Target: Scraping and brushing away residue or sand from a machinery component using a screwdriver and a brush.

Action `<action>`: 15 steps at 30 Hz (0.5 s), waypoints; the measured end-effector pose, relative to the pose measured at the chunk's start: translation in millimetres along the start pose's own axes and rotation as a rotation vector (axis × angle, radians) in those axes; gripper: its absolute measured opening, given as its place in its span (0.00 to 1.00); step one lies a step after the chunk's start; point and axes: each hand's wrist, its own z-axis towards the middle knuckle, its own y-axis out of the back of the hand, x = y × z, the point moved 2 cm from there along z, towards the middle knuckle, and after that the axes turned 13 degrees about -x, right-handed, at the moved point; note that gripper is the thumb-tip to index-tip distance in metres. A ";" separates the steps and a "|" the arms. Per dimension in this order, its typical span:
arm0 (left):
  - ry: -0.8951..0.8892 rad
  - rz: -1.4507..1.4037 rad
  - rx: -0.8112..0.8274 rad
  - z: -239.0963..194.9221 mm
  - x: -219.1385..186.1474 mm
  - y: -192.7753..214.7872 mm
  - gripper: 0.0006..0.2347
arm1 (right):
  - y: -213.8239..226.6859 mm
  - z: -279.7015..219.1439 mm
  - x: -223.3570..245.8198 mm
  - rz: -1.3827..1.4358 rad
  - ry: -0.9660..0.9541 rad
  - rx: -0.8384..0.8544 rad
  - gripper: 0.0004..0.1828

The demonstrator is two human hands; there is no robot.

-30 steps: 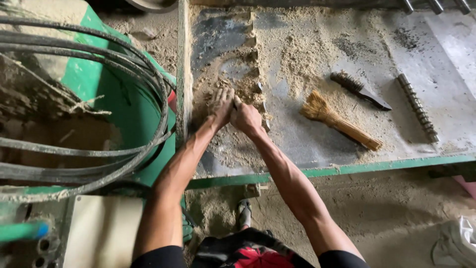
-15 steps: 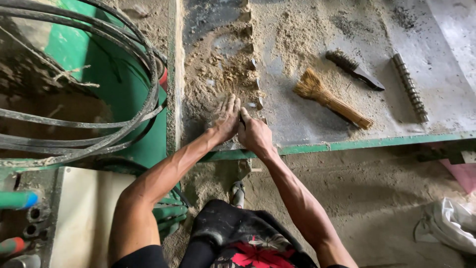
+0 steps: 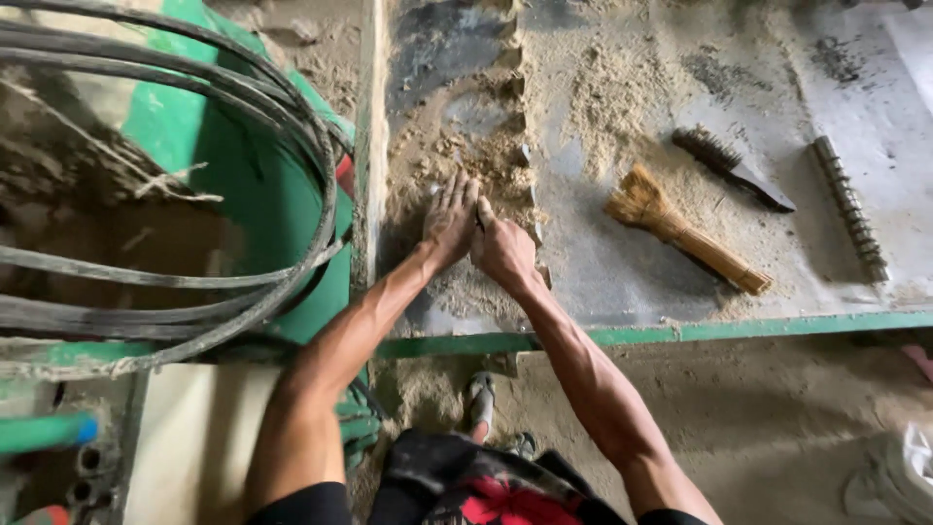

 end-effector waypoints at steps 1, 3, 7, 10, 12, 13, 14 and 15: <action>0.008 -0.012 0.015 -14.7 -13.8 13.2 0.32 | 14.3 -14.0 3.1 -0.001 -0.004 0.020 0.29; -0.020 -0.019 0.196 -35.8 -36.3 41.2 0.32 | 39.8 -32.2 9.5 0.054 -0.059 0.198 0.27; -0.211 0.321 0.112 -70.3 -50.8 35.8 0.30 | 60.8 -71.8 17.2 0.036 -0.060 0.259 0.27; -0.329 0.461 0.064 -72.2 -52.6 32.8 0.28 | 68.4 -73.1 20.1 -0.016 -0.084 0.284 0.30; -0.288 0.330 0.086 -72.1 -52.3 12.2 0.27 | 73.4 -70.9 24.1 0.000 -0.122 0.331 0.30; -0.285 0.324 0.096 -67.6 -48.0 0.7 0.27 | 67.2 -66.8 23.6 0.002 -0.124 0.343 0.30; -0.232 0.280 0.071 -63.3 -43.2 -10.0 0.27 | 61.6 -62.8 23.6 0.031 -0.126 0.329 0.30; -0.181 0.238 0.042 -55.7 -38.7 -20.1 0.28 | 56.8 -56.7 22.3 0.057 -0.128 0.308 0.29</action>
